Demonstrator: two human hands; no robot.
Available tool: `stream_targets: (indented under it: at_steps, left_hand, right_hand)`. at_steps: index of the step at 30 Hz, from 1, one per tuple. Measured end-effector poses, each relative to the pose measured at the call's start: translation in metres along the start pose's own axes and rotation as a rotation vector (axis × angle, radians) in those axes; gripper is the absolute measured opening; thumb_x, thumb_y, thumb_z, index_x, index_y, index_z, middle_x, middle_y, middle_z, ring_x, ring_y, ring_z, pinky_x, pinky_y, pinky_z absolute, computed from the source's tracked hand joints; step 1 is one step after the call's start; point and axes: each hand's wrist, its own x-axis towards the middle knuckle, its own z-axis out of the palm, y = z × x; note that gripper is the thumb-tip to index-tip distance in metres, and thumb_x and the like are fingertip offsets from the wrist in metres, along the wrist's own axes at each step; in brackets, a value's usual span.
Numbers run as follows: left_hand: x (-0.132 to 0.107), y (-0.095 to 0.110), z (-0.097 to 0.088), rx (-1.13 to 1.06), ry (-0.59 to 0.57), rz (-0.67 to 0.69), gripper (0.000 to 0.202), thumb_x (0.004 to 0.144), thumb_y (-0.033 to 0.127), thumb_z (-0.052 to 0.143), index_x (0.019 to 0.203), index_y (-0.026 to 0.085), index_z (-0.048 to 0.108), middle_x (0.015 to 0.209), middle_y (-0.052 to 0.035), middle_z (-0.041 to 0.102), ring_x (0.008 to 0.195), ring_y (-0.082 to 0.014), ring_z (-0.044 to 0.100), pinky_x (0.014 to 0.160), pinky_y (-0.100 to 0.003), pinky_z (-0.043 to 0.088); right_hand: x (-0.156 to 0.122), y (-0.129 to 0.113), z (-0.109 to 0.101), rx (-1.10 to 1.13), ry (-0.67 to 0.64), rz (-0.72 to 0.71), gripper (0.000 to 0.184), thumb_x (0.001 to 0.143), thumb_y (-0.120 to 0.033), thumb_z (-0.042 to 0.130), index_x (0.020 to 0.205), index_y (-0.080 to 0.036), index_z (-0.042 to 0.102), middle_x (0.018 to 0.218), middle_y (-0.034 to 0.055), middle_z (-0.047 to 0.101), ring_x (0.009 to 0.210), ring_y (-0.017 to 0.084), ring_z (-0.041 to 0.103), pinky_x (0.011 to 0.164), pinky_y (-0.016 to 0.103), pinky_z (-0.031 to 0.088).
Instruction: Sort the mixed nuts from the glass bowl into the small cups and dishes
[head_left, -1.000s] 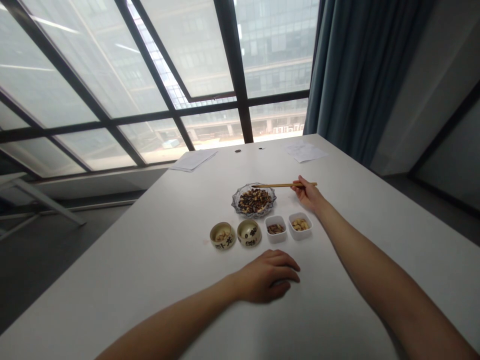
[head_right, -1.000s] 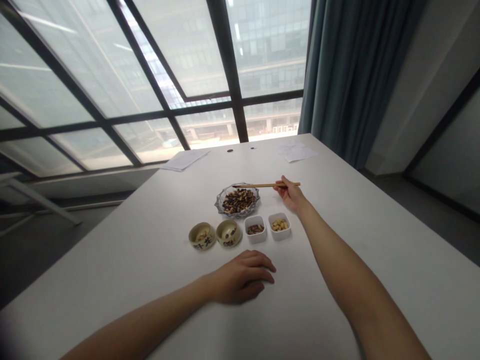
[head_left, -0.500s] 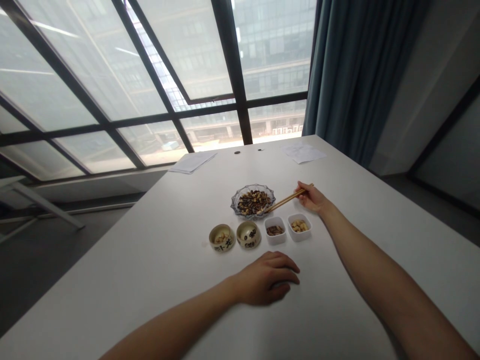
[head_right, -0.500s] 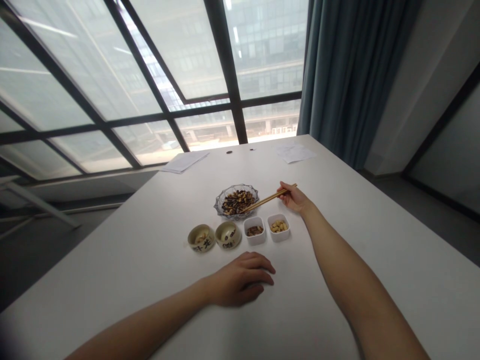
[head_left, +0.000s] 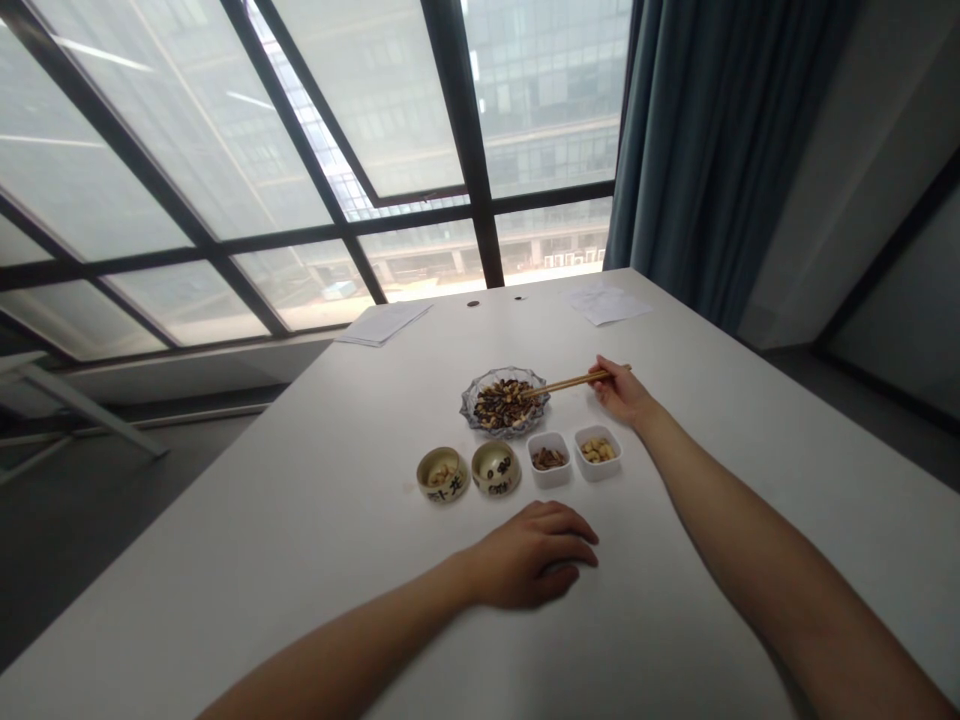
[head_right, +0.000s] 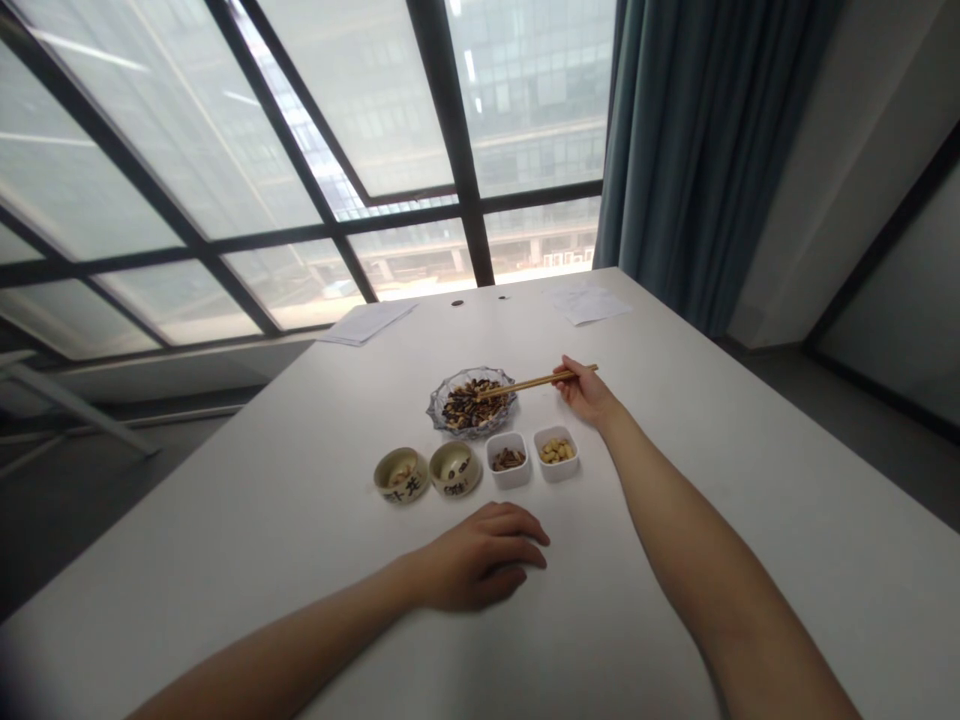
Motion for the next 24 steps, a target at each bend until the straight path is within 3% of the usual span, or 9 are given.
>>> stream_targets:
  at_steps: [5,10,16,24]
  left_hand:
    - [0.000,0.000,0.000,-0.002,0.008,0.008,0.027,0.096,0.023,0.058,0.120,0.024,0.068,0.130,-0.0101,0.070,0.124,-0.0223,0.063,0.113,-0.038,0.046]
    - [0.000,0.000,0.000,-0.010,0.011,0.012,0.027,0.095,0.022,0.059,0.120,0.023,0.068,0.130,-0.0095,0.070,0.124,-0.0217,0.063,0.113,-0.037,0.046]
    - [0.000,0.000,0.001,-0.003,0.003,0.002,0.027,0.095,0.023,0.058,0.120,0.023,0.068,0.130,-0.0104,0.070,0.125,-0.0228,0.063,0.113,-0.038,0.046]
    - [0.000,0.000,0.001,-0.002,0.010,0.010,0.027,0.095,0.023,0.058,0.120,0.023,0.068,0.130,-0.0094,0.070,0.124,-0.0228,0.063,0.112,-0.039,0.046]
  right_hand:
    - [0.005,0.010,0.011,-0.007,0.044,-0.167,0.043,0.106,-0.036,0.060,0.068,-0.017,0.067,0.057,0.0021,0.072,0.047,0.008,0.068,0.045,0.010,0.053]
    - [0.005,0.026,0.022,-0.093,0.044,-0.285,0.040,0.098,-0.049,0.070,0.074,-0.016,0.070,0.067,0.0057,0.078,0.059,0.014,0.077,0.049,0.014,0.056]
    - [0.006,0.037,0.030,-0.209,0.003,-0.340,0.045,0.086,-0.059,0.078,0.077,-0.015,0.072,0.071,0.0082,0.079,0.062,0.019,0.080,0.045,0.016,0.057]
    - [0.005,0.039,0.034,-0.285,-0.020,-0.383,0.051,0.083,-0.066,0.076,0.077,-0.016,0.070,0.069,0.0056,0.078,0.060,0.020,0.079,0.046,0.017,0.058]
